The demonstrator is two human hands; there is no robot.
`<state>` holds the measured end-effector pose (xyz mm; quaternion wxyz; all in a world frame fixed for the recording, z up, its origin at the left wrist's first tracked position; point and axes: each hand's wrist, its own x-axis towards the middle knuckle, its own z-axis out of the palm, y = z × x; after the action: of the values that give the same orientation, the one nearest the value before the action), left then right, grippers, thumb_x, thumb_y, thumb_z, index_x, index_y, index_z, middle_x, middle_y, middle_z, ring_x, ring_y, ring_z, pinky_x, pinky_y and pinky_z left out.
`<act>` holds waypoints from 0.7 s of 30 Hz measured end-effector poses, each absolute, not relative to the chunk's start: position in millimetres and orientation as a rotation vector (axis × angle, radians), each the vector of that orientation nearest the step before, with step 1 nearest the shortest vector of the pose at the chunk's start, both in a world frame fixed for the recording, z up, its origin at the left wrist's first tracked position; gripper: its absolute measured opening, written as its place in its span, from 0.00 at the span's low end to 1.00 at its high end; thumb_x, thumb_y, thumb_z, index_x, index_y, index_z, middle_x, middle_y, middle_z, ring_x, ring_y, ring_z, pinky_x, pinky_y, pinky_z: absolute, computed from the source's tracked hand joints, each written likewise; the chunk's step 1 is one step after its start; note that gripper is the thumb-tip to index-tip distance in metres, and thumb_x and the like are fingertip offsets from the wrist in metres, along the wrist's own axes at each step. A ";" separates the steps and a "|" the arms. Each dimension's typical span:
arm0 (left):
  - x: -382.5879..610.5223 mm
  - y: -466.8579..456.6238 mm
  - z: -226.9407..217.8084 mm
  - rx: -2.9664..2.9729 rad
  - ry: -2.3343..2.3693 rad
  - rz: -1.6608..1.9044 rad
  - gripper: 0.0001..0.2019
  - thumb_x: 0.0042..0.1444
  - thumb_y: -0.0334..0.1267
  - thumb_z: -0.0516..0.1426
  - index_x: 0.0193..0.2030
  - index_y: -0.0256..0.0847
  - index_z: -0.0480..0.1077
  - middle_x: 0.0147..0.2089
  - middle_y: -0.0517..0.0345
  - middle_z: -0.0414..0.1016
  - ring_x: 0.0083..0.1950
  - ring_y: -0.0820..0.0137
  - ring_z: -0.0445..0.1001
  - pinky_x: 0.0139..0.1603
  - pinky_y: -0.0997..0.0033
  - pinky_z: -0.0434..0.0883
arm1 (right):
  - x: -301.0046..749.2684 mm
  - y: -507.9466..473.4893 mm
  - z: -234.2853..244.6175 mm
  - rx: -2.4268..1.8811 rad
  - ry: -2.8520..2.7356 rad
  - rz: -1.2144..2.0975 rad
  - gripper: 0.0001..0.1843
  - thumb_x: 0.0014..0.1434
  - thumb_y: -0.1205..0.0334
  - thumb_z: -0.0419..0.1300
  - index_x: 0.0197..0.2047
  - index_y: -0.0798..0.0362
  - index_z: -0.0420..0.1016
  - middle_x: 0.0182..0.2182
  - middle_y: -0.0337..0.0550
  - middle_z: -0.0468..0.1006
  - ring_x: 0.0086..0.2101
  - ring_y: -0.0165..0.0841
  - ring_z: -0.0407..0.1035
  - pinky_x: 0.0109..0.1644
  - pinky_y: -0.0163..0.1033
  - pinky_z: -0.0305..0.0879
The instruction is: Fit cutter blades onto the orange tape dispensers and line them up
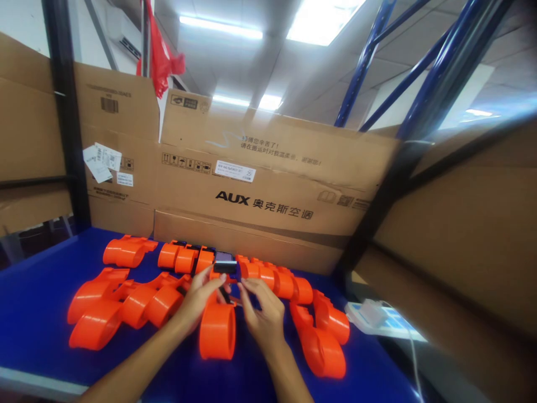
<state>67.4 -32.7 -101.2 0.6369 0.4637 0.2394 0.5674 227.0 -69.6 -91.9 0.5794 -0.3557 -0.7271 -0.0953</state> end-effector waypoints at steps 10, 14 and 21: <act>65.5 -30.3 -99.9 0.940 0.558 1.250 0.15 0.49 0.44 0.67 0.39 0.36 0.73 0.29 0.55 0.78 0.21 0.75 0.72 0.23 0.78 0.68 | 227.9 -73.0 -88.7 -0.855 -1.622 -0.010 0.10 0.63 0.66 0.61 0.47 0.48 0.78 0.37 0.45 0.81 0.36 0.37 0.76 0.42 0.43 0.74; 64.7 -36.3 -95.5 0.967 0.461 1.032 0.27 0.50 0.41 0.67 0.57 0.41 0.69 0.35 0.51 0.81 0.23 0.68 0.77 0.25 0.74 0.71 | 230.5 -74.8 -80.5 -0.831 -1.435 0.487 0.18 0.66 0.55 0.57 0.58 0.47 0.70 0.43 0.47 0.80 0.41 0.39 0.75 0.46 0.45 0.71; 64.1 -47.3 -93.6 1.057 0.258 0.781 0.37 0.57 0.40 0.63 0.71 0.46 0.51 0.36 0.49 0.81 0.28 0.62 0.82 0.30 0.69 0.74 | 233.6 -74.3 -74.2 -0.658 -1.408 1.059 0.23 0.62 0.47 0.57 0.57 0.47 0.68 0.41 0.45 0.78 0.41 0.41 0.73 0.48 0.44 0.68</act>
<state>64.1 -47.3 -93.6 0.7840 0.4898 0.1194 0.3622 233.6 -74.3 -74.2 0.5895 -0.2827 -0.6049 0.4547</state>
